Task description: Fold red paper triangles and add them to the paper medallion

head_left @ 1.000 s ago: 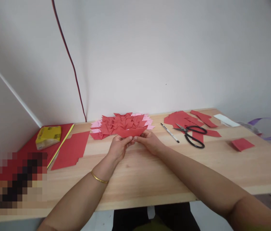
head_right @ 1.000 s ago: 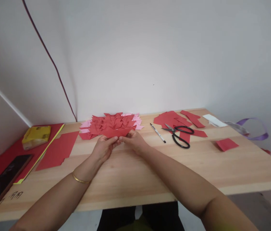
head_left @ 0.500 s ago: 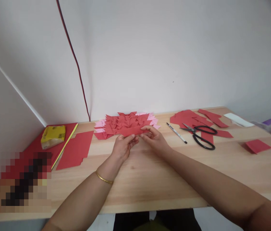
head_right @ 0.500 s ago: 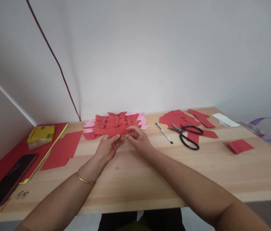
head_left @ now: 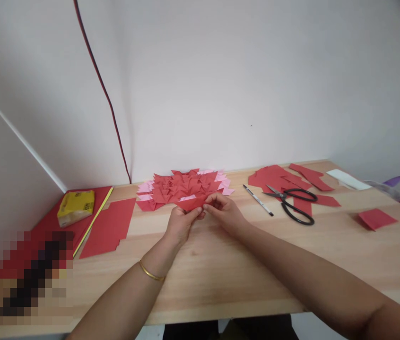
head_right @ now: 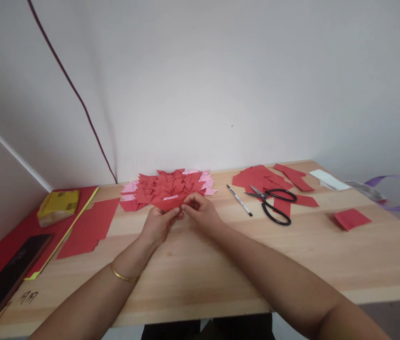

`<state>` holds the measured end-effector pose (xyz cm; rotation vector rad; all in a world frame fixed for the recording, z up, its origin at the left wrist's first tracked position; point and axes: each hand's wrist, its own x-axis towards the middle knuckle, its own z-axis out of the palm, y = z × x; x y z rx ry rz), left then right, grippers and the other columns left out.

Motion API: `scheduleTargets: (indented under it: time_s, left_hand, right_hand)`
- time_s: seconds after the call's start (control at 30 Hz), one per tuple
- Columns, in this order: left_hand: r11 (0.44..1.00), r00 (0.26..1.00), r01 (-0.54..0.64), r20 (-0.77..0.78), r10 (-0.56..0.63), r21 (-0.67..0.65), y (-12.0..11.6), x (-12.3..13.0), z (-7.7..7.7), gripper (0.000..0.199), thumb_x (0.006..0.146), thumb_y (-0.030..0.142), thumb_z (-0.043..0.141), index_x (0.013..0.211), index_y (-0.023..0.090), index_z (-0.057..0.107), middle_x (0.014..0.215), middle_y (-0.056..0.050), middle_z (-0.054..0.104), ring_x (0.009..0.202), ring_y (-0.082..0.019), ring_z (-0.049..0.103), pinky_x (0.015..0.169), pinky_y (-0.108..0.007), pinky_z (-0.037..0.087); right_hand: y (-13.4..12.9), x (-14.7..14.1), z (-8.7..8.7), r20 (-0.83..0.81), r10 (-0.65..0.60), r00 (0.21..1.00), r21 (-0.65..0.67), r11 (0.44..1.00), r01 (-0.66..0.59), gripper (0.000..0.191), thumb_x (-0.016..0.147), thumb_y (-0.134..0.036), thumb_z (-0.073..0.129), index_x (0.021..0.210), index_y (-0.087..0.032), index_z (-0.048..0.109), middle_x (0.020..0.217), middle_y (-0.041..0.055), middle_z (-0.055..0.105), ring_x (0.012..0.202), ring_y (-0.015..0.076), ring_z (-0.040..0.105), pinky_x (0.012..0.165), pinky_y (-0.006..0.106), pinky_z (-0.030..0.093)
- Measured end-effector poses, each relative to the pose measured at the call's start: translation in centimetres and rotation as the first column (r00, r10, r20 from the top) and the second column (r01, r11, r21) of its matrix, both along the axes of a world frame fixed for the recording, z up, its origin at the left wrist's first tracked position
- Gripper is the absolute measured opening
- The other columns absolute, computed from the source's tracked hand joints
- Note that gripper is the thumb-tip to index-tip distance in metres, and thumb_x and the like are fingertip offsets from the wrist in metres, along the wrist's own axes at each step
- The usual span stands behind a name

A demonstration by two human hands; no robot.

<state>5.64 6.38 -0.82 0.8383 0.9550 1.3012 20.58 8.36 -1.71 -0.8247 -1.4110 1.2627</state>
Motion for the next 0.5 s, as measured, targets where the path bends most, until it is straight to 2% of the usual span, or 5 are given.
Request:
scheduleTargets:
  time_s: [0.2, 0.4, 0.5]
  left_hand:
    - [1.0, 1.0, 0.012, 0.001, -0.012, 0.008, 0.0, -0.1, 0.2, 0.033, 0.058, 0.025, 0.083, 0.085, 0.011, 0.072, 0.078, -0.006, 0.071, 0.061, -0.012, 0.061, 0.063, -0.025, 0.052]
    - [1.0, 1.0, 0.01, 0.008, -0.01, 0.005, 0.0, -0.1, 0.0, 0.03, 0.059, 0.024, 0.082, 0.083, 0.009, 0.072, 0.072, -0.005, 0.07, 0.059, -0.011, 0.061, 0.061, -0.024, 0.051]
    - [1.0, 0.999, 0.004, 0.034, -0.004, 0.003, -0.1, 0.0, 0.2, 0.029, 0.058, 0.023, 0.082, 0.081, 0.009, 0.071, 0.07, -0.005, 0.07, 0.058, -0.011, 0.061, 0.061, -0.024, 0.051]
  right_hand:
    - [0.1, 0.0, -0.4, 0.013, -0.047, 0.999, -0.008, 0.999, 0.047, 0.024, 0.076, -0.033, 0.067, 0.091, -0.022, 0.053, 0.079, -0.001, 0.057, 0.07, 0.0136, 0.053, 0.065, 0.028, 0.044]
    - [-0.4, 0.2, 0.8, -0.128, 0.04, 0.991, -0.07, 0.996, -0.049, 0.045, 0.074, -0.031, 0.07, 0.112, -0.024, 0.047, 0.088, 0.0004, 0.064, 0.08, 0.0155, 0.06, 0.073, 0.03, 0.047]
    - [-0.4, 0.2, 1.1, -0.145, 0.069, 0.987, -0.108, 0.991, -0.085, 0.049, 0.074, -0.031, 0.07, 0.116, -0.025, 0.046, 0.089, 0.0004, 0.065, 0.079, 0.016, 0.061, 0.074, 0.031, 0.048]
